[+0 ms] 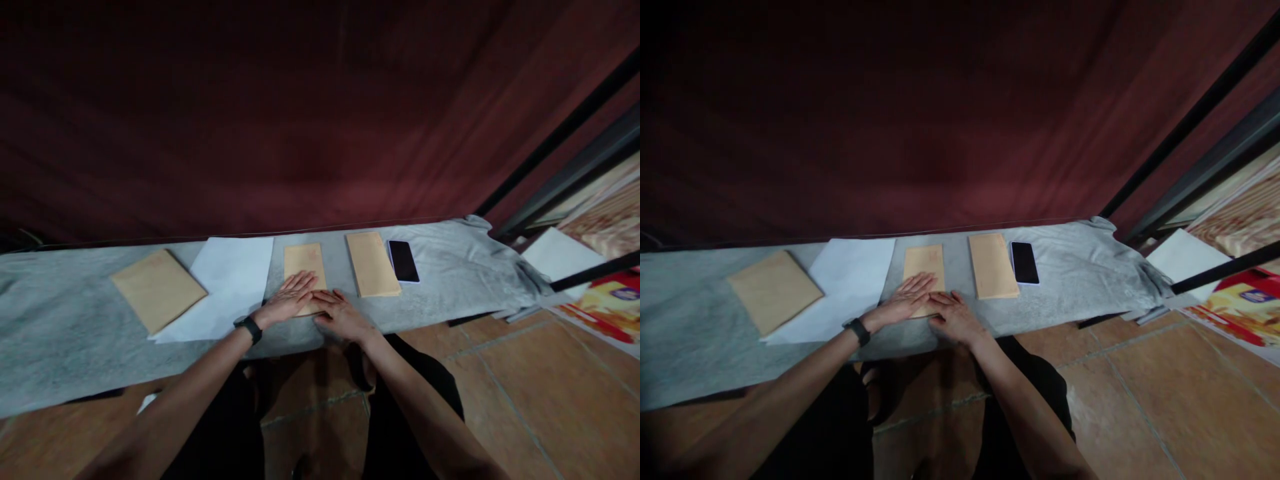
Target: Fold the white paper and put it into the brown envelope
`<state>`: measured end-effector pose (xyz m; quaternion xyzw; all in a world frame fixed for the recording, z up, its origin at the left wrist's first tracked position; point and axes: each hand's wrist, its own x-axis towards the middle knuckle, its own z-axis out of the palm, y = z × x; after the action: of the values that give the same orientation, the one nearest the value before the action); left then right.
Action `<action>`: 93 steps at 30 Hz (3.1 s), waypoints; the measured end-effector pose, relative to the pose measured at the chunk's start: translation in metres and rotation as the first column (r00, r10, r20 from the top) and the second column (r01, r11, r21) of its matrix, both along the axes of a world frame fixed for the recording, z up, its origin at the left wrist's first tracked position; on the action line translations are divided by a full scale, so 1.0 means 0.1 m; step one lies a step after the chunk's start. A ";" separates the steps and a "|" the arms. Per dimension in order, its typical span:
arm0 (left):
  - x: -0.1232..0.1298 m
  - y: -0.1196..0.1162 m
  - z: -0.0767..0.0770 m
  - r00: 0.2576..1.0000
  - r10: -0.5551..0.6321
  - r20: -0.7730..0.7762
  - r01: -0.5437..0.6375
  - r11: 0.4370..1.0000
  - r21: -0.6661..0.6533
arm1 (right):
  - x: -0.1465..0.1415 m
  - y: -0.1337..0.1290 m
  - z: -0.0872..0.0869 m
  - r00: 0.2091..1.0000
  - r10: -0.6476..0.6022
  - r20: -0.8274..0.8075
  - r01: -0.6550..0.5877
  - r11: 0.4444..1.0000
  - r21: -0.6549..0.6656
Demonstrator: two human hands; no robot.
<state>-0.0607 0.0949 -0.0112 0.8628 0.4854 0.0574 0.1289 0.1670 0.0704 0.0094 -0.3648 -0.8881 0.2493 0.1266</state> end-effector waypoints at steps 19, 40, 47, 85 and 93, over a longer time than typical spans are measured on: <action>0.12 -0.84 0.09 0.933 0.269 0.239 -0.310 0.938 0.157 | -0.06 0.01 -0.03 0.976 -0.174 -0.130 0.185 0.979 0.080; 0.15 -1.17 0.04 0.993 0.121 -0.013 -0.115 0.971 0.211 | -0.06 -0.63 -0.28 0.990 -0.134 0.033 0.110 0.909 0.401; 0.07 -1.13 0.07 0.996 0.061 -0.064 -0.052 0.990 0.133 | 0.07 -0.64 -0.28 0.977 -0.190 0.091 0.138 0.904 0.404; 0.28 -1.20 0.13 0.968 0.175 -0.179 -0.161 0.983 0.092 | -0.34 -0.73 0.13 0.965 -0.213 0.151 0.181 0.963 0.200; 0.20 -1.20 0.03 0.985 0.151 -0.086 -0.134 0.975 0.176 | -0.35 -0.78 -0.08 0.958 -0.268 0.104 0.233 0.935 0.266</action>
<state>-0.0404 -0.0251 -0.0084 0.8354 0.5452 0.0650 0.0266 0.1318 -0.0080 0.0012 -0.4725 -0.8653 0.0908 0.1406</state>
